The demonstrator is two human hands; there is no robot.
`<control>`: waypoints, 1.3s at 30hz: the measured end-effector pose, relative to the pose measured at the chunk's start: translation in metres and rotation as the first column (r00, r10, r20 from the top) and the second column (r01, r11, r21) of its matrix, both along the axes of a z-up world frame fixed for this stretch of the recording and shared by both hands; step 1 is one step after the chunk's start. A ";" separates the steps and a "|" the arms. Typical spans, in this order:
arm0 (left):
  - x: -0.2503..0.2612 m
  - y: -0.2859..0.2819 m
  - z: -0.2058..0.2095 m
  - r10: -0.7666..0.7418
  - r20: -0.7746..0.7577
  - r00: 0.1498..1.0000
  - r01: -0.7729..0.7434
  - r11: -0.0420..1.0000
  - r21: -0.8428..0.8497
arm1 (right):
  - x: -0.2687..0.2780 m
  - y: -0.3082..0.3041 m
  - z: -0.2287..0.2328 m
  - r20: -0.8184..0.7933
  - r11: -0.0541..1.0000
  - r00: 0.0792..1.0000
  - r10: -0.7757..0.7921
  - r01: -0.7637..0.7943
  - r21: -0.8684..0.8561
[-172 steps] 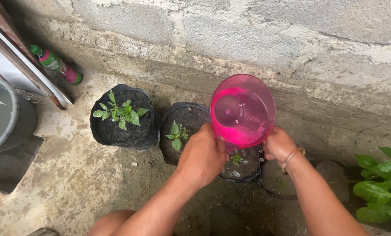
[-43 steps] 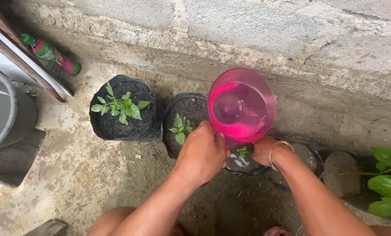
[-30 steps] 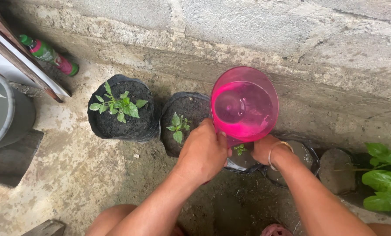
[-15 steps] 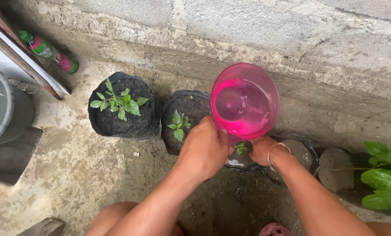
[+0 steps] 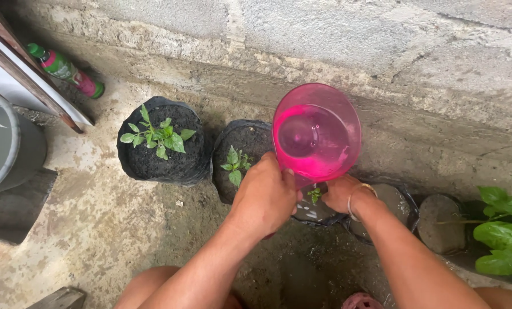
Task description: Watering small potted plants in polybags using a plastic scoop and a bucket of water.
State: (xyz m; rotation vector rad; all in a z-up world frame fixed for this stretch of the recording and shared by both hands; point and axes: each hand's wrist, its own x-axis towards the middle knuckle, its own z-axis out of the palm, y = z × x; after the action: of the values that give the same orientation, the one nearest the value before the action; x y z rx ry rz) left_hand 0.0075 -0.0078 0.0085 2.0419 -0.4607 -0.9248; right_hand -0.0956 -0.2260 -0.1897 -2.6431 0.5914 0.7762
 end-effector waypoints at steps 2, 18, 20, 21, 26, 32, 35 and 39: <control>0.001 0.001 -0.001 0.006 0.002 1.000 -0.006 1.000 -0.006 | 0.003 0.005 0.007 -0.025 1.000 1.000 -0.012 0.011 -0.029; 0.006 0.008 -0.003 0.007 0.030 1.000 -0.006 0.999 -0.047 | 0.011 0.010 0.001 -0.041 0.999 0.999 0.028 -0.029 -0.021; 0.007 0.008 -0.005 0.005 0.043 0.999 -0.004 0.999 -0.036 | 0.011 0.012 0.007 -0.047 1.000 0.998 0.030 -0.030 0.004; 0.007 0.008 -0.006 0.004 0.052 0.999 -0.002 1.000 -0.026 | 0.011 0.012 0.009 -0.056 0.999 0.998 0.032 -0.031 0.029; 0.007 0.008 -0.001 0.011 0.031 0.999 -0.011 1.000 -0.008 | 0.012 0.020 0.004 0.008 1.000 1.000 0.025 -0.025 -0.015; 0.009 0.009 -0.004 0.008 0.056 0.998 -0.008 1.000 -0.008 | 0.018 0.023 0.010 -0.035 1.000 0.999 0.025 -0.025 0.002; 0.008 0.010 0.000 0.013 0.010 1.000 -0.013 1.000 -0.001 | 0.021 0.030 0.019 -0.102 0.998 0.994 0.041 -0.046 -0.040; 0.008 0.012 -0.040 -0.020 0.276 0.961 0.040 0.997 -0.067 | 0.021 0.032 0.009 -0.095 1.000 0.995 -0.010 0.012 0.027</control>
State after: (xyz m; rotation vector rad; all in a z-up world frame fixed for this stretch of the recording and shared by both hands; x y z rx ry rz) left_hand 0.0154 0.0039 -0.0320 2.1108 -0.6665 -0.6318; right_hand -0.0749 -0.1936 -0.1807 -2.5870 0.6148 0.9036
